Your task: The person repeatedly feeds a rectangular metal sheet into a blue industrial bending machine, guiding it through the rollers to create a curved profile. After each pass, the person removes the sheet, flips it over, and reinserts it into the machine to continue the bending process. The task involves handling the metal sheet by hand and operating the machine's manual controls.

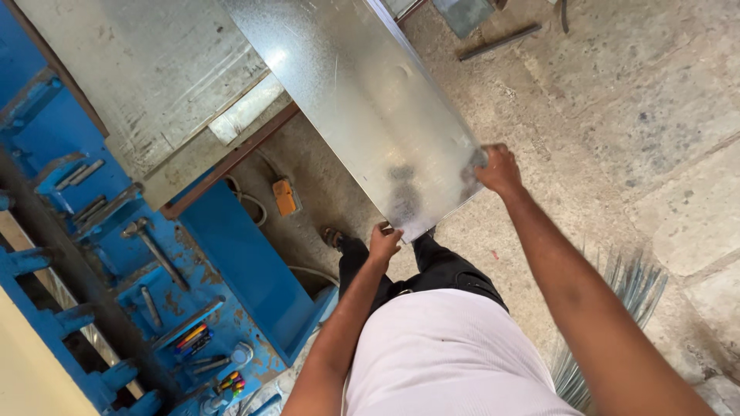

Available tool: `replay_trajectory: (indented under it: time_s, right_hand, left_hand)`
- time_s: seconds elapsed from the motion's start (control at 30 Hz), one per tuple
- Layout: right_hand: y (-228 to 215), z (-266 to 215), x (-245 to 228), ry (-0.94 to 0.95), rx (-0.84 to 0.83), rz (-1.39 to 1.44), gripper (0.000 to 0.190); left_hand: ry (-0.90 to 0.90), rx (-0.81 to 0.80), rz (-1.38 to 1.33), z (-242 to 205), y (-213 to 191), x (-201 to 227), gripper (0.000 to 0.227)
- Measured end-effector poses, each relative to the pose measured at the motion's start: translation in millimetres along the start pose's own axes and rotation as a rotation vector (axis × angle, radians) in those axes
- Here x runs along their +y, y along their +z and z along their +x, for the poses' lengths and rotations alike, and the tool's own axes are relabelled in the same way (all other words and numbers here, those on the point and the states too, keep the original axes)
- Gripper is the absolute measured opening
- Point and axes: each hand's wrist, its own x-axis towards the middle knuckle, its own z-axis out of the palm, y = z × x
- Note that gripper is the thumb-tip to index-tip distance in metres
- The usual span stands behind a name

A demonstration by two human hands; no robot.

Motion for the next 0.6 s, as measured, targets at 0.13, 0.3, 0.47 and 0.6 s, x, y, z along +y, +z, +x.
replay_trajectory:
  time_s: [0.13, 0.3, 0.47, 0.6]
  right_hand:
    - [-10, 0, -19, -0.210, 0.104, -0.006, 0.072]
    - [1, -7, -43, -0.446, 0.076, -0.218, 0.086]
    - [4, -15, -59, -0.353, 0.022, -0.274, 0.088]
    - [12, -25, -50, -0.212, 0.054, -0.094, 0.083]
  left_hand:
    - [0.044, -0.015, 0.032, 1, 4, -9, 0.072]
    - [0.122, 0.117, 0.028, 14, 6, -18, 0.057]
    - [-0.005, 0.152, -0.114, 21, 10, -21, 0.050]
    - [-0.030, 0.128, -0.227, 20, 9, -24, 0.049]
